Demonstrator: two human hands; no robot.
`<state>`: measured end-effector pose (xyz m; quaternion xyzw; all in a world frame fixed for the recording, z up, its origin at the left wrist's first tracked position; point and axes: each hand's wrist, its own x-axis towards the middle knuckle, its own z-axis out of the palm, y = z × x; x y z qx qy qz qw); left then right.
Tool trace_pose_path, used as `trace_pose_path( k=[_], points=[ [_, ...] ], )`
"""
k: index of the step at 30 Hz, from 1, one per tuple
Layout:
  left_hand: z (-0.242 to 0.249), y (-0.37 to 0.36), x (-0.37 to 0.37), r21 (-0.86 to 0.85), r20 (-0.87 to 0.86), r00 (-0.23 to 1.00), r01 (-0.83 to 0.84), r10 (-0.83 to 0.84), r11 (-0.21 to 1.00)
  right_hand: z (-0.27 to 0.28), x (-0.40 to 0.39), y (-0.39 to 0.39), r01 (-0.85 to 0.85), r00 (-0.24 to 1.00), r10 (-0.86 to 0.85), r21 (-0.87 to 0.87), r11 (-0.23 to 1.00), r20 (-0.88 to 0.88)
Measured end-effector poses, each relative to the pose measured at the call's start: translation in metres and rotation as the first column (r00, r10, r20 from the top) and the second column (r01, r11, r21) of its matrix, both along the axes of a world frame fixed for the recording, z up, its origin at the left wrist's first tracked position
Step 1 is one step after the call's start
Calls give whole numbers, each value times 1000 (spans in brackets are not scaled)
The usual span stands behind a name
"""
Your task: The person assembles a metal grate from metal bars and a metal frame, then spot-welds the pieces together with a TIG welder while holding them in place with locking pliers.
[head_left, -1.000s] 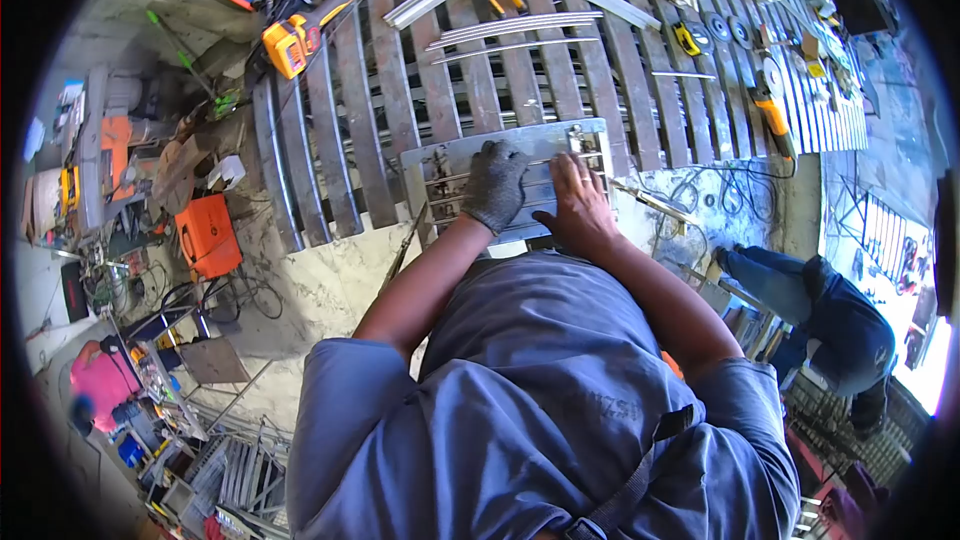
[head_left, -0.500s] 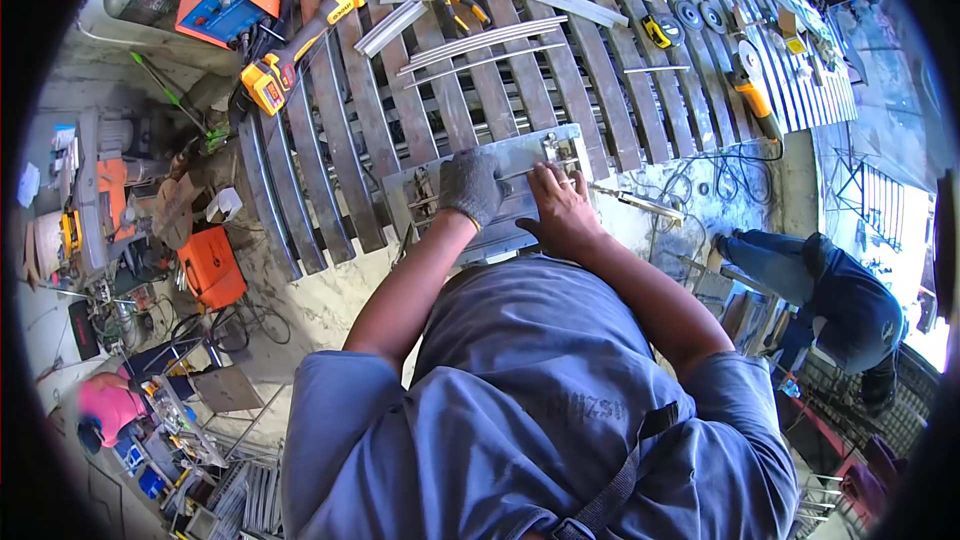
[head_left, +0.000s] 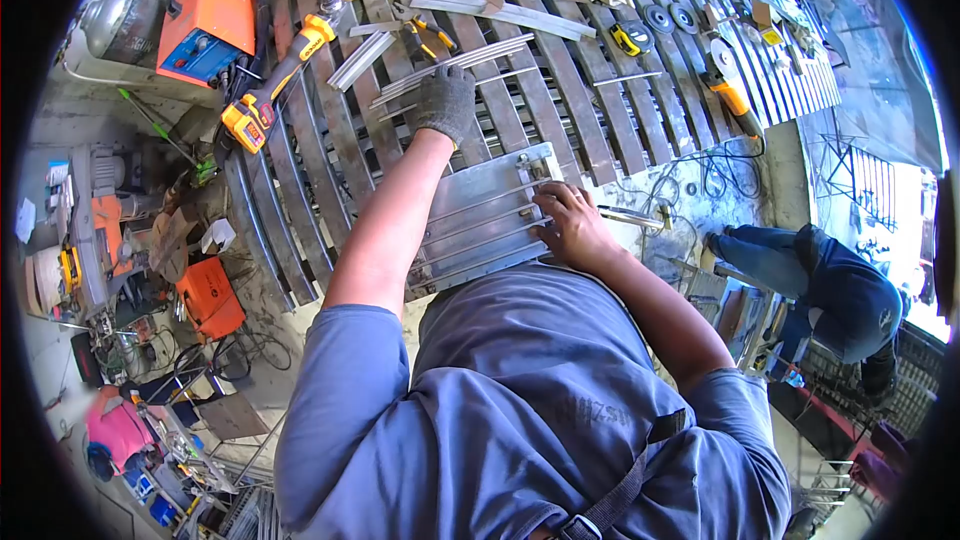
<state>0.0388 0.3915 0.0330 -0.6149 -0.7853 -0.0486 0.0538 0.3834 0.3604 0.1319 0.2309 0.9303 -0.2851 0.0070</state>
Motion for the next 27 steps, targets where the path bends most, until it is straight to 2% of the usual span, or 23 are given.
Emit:
trace_pose_path(
  k=[1,4,7,9,13,14,16,17,18,19,21,22,27],
  points=[
    [3,-1,4,-19,-40,999,-9,8,1000,1,5,1,11,1000,-11,-34,999,-5],
    [-6,-10,16,81,-186,982,4,11,997,-8,18,3,21,999,-23,-64,998,-24],
    [16,-47,45,-29,27,999,33,-32,999,-11,22,3,52,995,-58,-75,996,-80],
    [27,-80,65,-30,87,996,23,-20,999,-8,22,2,108,992,-114,-99,989,-53],
    [19,-139,88,18,194,981,27,-30,999,-24,12,-5,185,980,-185,-5,983,-76],
    [14,-149,91,-29,208,978,14,-8,999,-22,9,-5,167,986,-167,-13,986,-6],
    [13,-161,98,-120,238,970,-11,40,993,-21,0,-7,125,992,-124,48,991,-36],
    [10,-162,97,-74,243,970,-5,23,997,-21,-5,-8,103,994,-99,80,992,-49],
    [9,-162,95,-29,247,969,-2,9,1000,-17,-9,-8,75,997,-76,39,996,27],
    [8,-163,94,16,250,968,2,-6,1000,-18,-12,-10,46,998,-49,70,996,49],
    [6,-162,92,-30,266,964,2,7,1000,-19,-17,-13,-14,996,2,135,991,92],
    [5,-161,91,-52,272,962,4,10,999,-18,-21,-13,-36,982,19,92,995,186],
    [1,-166,92,-26,298,955,15,-7,1000,-18,-36,-20,-88,980,67,108,990,185]
  ],
)
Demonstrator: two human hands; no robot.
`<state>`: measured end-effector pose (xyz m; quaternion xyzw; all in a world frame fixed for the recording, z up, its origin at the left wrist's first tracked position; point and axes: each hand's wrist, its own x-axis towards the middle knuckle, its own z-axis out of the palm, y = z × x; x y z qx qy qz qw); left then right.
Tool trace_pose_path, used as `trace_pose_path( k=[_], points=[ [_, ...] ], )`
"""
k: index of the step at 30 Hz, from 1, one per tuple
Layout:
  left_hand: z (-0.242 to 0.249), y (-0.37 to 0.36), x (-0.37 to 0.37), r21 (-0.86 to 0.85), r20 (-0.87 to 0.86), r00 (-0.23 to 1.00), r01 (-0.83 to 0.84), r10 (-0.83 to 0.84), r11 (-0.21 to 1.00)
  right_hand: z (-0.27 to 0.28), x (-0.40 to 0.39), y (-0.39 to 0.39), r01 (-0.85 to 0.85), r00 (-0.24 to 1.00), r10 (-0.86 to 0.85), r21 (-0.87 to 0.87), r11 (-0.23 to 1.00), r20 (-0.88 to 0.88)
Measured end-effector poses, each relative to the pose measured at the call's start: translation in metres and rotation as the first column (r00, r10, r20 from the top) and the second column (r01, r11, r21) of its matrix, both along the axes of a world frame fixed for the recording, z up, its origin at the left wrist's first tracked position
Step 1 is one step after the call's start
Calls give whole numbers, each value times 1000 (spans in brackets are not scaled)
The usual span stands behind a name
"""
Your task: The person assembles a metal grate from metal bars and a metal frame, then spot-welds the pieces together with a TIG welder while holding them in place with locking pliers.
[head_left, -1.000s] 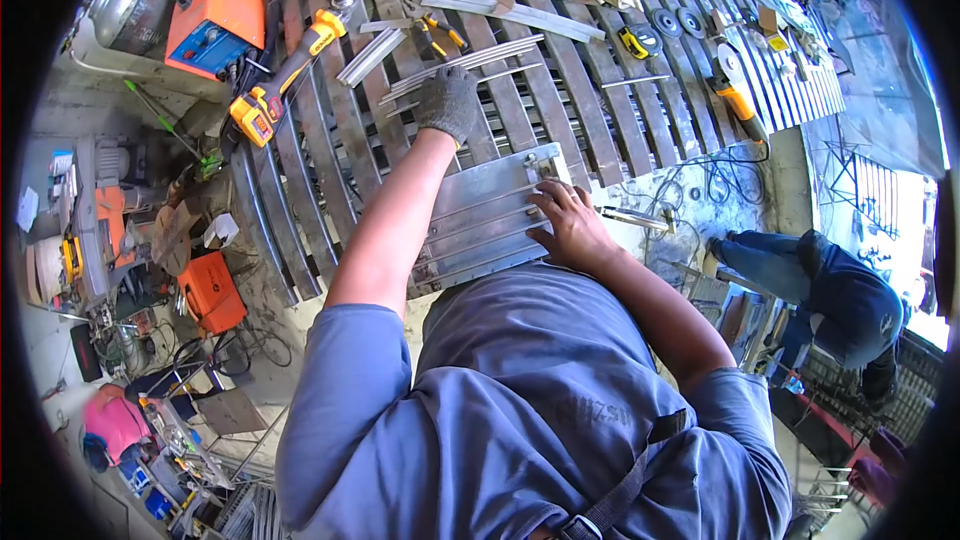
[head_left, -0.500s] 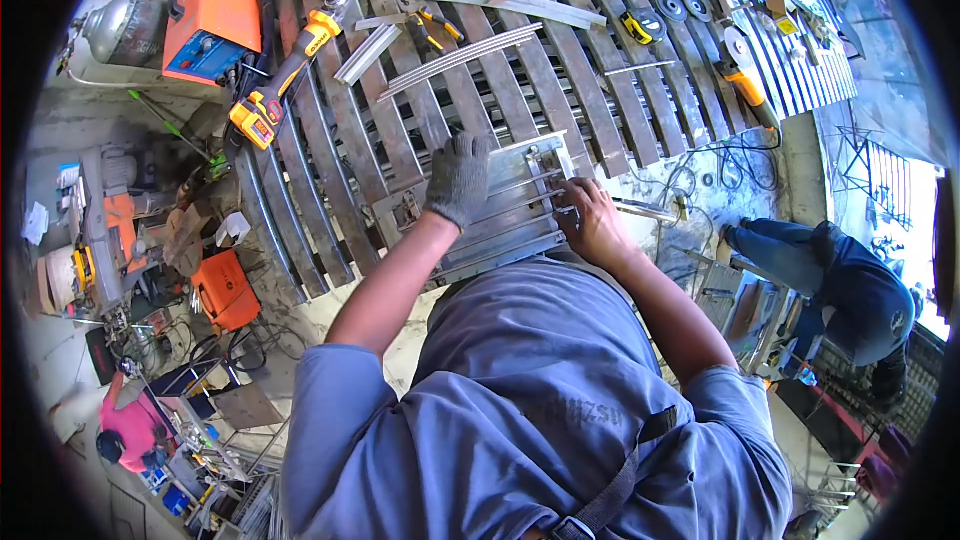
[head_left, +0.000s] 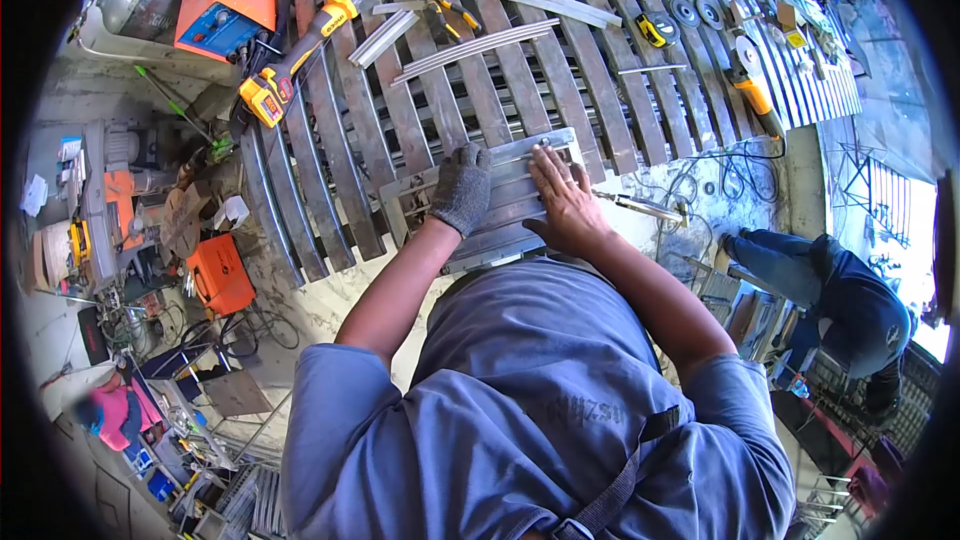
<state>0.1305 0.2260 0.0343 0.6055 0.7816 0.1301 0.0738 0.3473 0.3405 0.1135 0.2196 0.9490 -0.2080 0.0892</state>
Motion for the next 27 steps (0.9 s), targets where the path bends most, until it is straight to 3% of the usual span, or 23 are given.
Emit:
trace_pose_path(
  k=[13,16,17,20,27],
  points=[
    [-2,0,-2,-33,83,996,-30,32,999,3,-12,-6,-49,996,50,-8,999,79],
    [-3,-3,-4,64,106,994,-4,-3,998,0,-15,-9,-51,995,51,-4,999,82],
    [-3,-3,-3,58,155,988,-31,22,998,-1,-14,-9,-48,996,48,-5,999,80],
    [-8,-4,-5,40,82,997,5,-8,999,0,-11,-11,-42,996,42,-2,999,73],
    [-2,1,-5,109,186,981,-67,46,992,9,-15,-10,-71,993,69,18,997,99]
  ],
)
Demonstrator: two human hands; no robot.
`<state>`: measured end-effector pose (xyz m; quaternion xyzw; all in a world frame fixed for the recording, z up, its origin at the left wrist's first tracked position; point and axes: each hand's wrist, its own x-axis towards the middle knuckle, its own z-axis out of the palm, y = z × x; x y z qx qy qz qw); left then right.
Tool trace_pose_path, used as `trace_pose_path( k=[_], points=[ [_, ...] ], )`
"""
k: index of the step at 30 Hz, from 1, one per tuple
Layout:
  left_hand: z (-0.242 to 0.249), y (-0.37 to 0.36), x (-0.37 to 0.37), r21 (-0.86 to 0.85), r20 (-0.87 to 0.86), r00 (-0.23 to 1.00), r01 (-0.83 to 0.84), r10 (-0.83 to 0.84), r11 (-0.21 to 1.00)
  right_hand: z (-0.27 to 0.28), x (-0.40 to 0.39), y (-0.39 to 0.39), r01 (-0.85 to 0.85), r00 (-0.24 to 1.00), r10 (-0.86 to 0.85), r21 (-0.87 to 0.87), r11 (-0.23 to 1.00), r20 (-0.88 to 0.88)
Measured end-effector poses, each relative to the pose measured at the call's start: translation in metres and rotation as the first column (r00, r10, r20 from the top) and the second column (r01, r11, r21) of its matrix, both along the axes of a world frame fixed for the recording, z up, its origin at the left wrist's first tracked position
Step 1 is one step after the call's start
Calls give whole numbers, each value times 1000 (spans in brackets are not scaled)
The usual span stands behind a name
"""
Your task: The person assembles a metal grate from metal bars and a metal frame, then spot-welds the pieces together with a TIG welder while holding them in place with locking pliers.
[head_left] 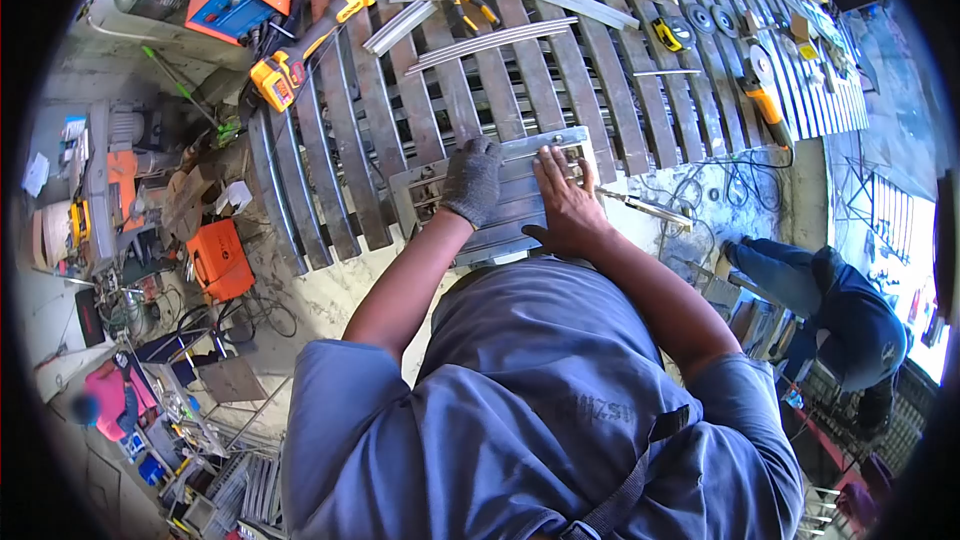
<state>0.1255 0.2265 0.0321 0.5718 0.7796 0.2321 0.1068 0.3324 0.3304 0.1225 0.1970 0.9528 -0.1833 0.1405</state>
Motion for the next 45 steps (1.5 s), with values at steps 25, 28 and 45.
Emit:
trace_pose_path(
  k=[25,28,45],
  points=[
    [75,20,2,-211,58,998,30,-18,977,-34,37,0,50,927,-81,-93,994,-365],
    [88,25,17,-227,-22,999,36,-42,973,-33,53,4,80,879,-113,-90,993,-463],
    [31,-29,45,-193,-85,981,156,-175,969,-22,62,42,286,883,-268,-10,958,-385]
  ],
)
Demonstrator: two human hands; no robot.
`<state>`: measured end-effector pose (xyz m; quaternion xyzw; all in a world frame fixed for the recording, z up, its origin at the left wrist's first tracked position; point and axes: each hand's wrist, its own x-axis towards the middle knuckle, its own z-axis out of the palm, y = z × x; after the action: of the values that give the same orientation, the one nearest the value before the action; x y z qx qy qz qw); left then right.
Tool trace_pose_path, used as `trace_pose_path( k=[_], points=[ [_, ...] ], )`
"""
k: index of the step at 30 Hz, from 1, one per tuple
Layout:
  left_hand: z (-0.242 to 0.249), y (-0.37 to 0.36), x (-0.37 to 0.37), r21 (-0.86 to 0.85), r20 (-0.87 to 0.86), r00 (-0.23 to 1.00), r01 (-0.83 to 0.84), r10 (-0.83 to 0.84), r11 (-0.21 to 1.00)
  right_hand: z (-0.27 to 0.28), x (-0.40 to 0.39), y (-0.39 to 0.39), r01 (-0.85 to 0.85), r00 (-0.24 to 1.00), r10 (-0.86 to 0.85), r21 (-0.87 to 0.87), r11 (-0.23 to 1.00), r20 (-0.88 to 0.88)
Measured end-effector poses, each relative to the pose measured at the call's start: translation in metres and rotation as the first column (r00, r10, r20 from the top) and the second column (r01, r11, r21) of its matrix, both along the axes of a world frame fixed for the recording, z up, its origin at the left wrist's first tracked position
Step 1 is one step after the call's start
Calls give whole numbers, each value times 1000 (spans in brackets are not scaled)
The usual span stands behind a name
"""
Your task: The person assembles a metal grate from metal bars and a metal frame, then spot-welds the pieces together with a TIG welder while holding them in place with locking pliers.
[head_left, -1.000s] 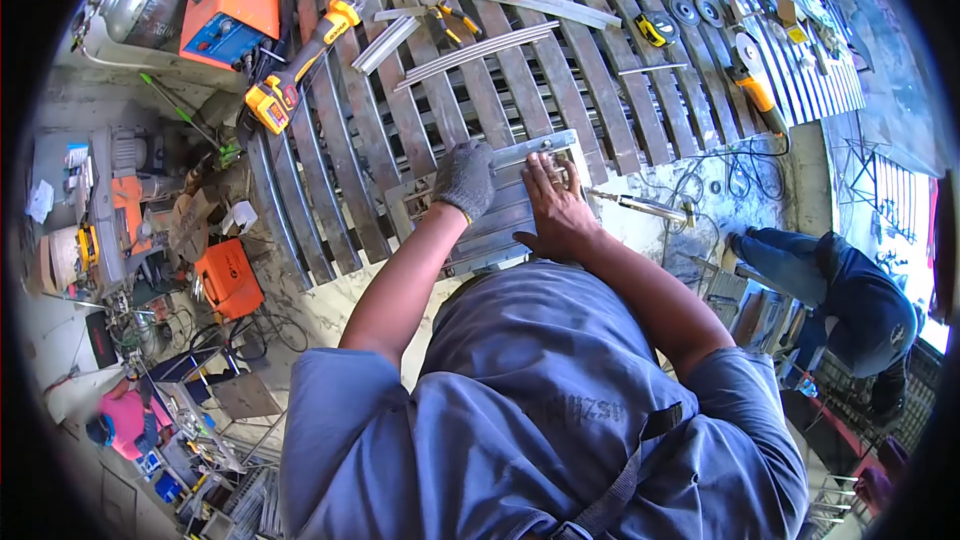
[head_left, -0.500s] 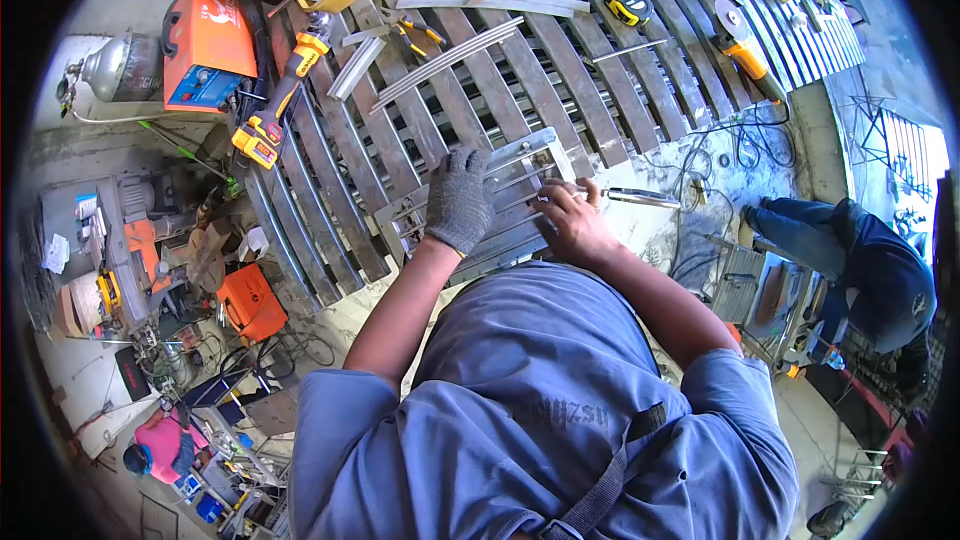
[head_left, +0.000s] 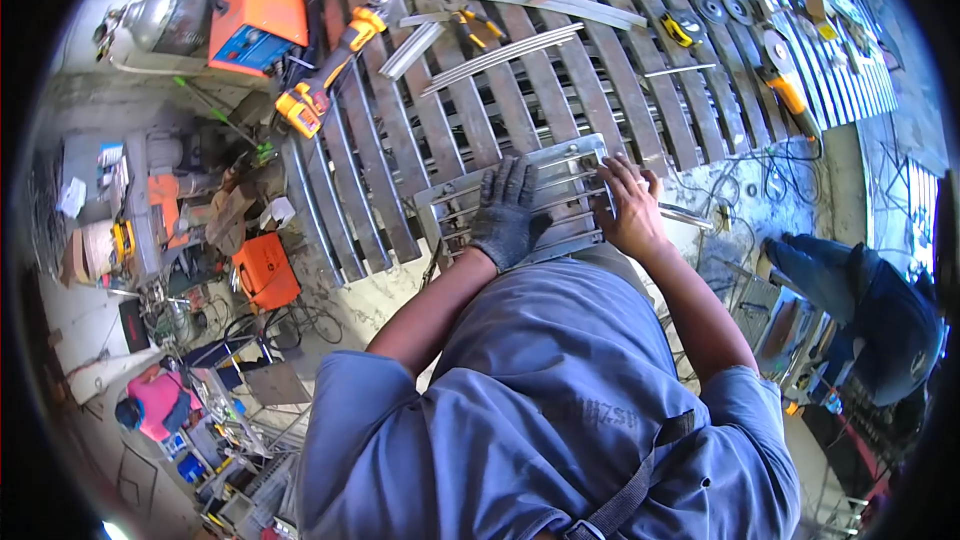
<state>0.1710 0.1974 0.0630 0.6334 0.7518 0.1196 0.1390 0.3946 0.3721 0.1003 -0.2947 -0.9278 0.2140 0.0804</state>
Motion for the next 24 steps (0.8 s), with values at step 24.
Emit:
trace_pose_path(
  k=[24],
  points=[
    [-13,-41,-2,87,-9,973,-227,229,970,23,-12,-80,-294,940,282,35,955,190]
  ],
)
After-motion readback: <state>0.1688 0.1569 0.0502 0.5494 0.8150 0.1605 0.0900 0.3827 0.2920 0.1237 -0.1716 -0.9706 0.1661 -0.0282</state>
